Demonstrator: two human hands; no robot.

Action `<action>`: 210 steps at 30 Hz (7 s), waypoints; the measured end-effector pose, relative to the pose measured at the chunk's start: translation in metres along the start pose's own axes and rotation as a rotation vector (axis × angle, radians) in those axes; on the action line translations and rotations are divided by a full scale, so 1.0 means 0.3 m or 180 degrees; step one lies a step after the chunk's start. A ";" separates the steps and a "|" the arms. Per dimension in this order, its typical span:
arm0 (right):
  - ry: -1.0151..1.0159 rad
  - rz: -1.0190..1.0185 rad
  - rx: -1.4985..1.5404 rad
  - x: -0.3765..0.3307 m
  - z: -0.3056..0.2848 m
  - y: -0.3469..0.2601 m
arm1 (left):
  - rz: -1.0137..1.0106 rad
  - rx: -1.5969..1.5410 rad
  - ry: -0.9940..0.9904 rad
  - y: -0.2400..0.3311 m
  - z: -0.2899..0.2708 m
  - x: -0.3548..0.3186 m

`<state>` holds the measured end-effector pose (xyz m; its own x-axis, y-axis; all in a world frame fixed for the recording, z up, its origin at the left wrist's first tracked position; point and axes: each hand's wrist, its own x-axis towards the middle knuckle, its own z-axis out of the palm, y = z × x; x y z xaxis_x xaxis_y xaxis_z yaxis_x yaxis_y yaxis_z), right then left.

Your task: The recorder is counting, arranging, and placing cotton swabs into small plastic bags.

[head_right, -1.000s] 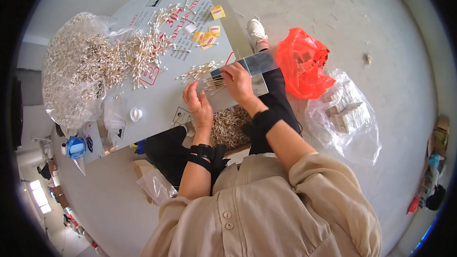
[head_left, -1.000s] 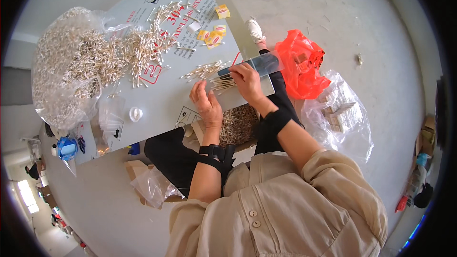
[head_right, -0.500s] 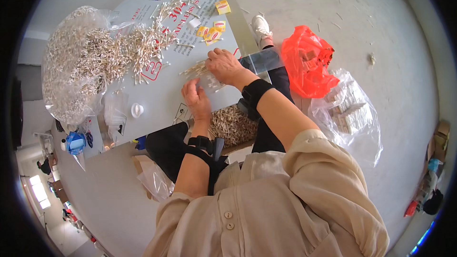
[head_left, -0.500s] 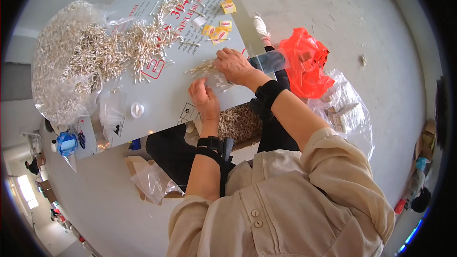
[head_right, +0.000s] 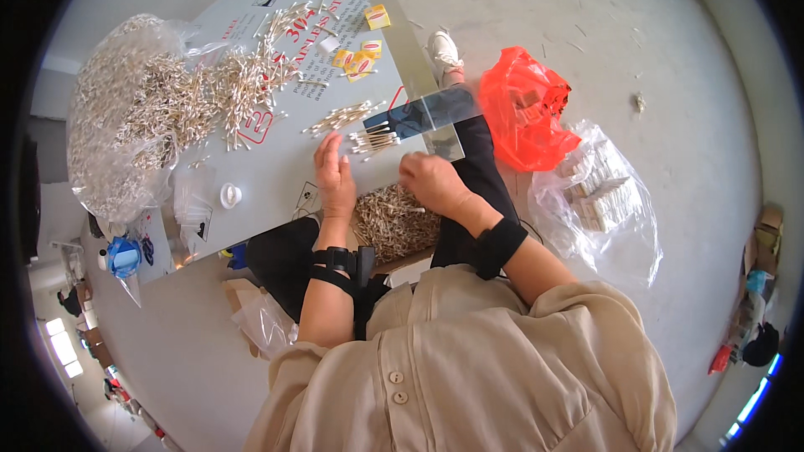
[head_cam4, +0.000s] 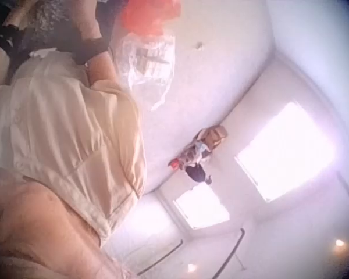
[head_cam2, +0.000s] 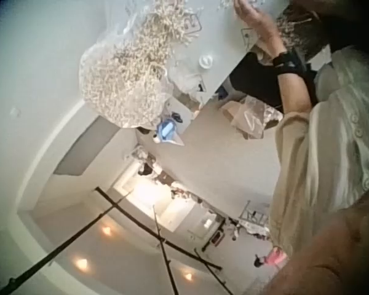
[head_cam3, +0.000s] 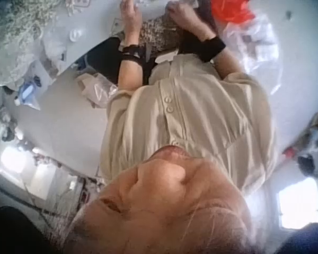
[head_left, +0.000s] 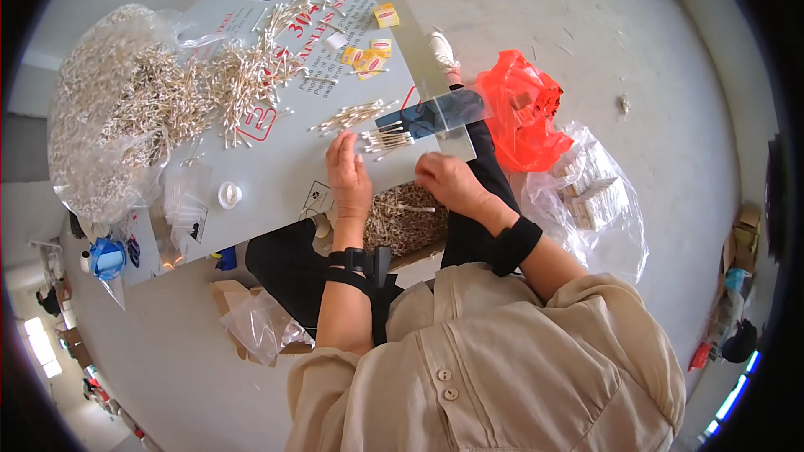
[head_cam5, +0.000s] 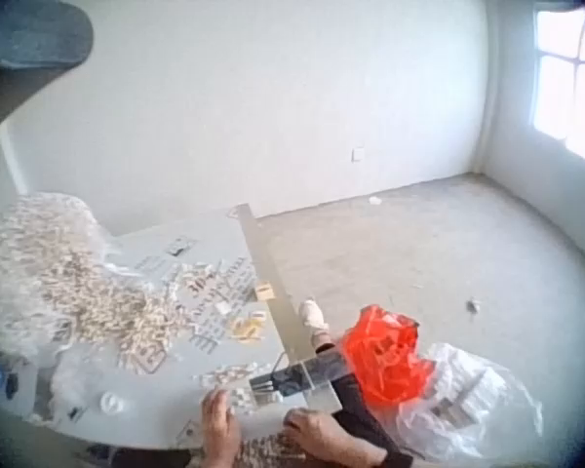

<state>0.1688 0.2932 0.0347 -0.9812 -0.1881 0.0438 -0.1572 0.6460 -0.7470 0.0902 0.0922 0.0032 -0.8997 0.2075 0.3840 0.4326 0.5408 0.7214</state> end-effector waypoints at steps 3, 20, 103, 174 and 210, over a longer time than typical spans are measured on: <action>0.0707 0.0615 0.0561 0.044 0.004 0.048 | 0.0444 0.0407 -0.0294 0.054 0.021 0.007; 0.0783 0.0226 -0.0727 0.240 0.015 0.089 | 0.0458 0.1600 -0.1290 0.080 0.036 -0.008; 0.1438 -0.0469 -0.0461 0.077 0.032 0.038 | 0.1025 0.1417 -0.0685 0.116 0.055 0.049; 0.2292 0.0541 0.2719 0.227 0.174 0.022 | -0.1187 -0.3028 0.0641 0.069 0.168 0.080; 0.2125 0.0715 0.2015 0.177 0.054 0.084 | 0.0668 0.1074 -0.0992 0.126 0.055 0.091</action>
<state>0.1146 0.2876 0.0074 -0.8733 0.4807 0.0794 -0.0590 0.0573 -0.9966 0.0810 0.1317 0.0314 -0.7921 0.5457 0.2734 0.6095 0.6840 0.4008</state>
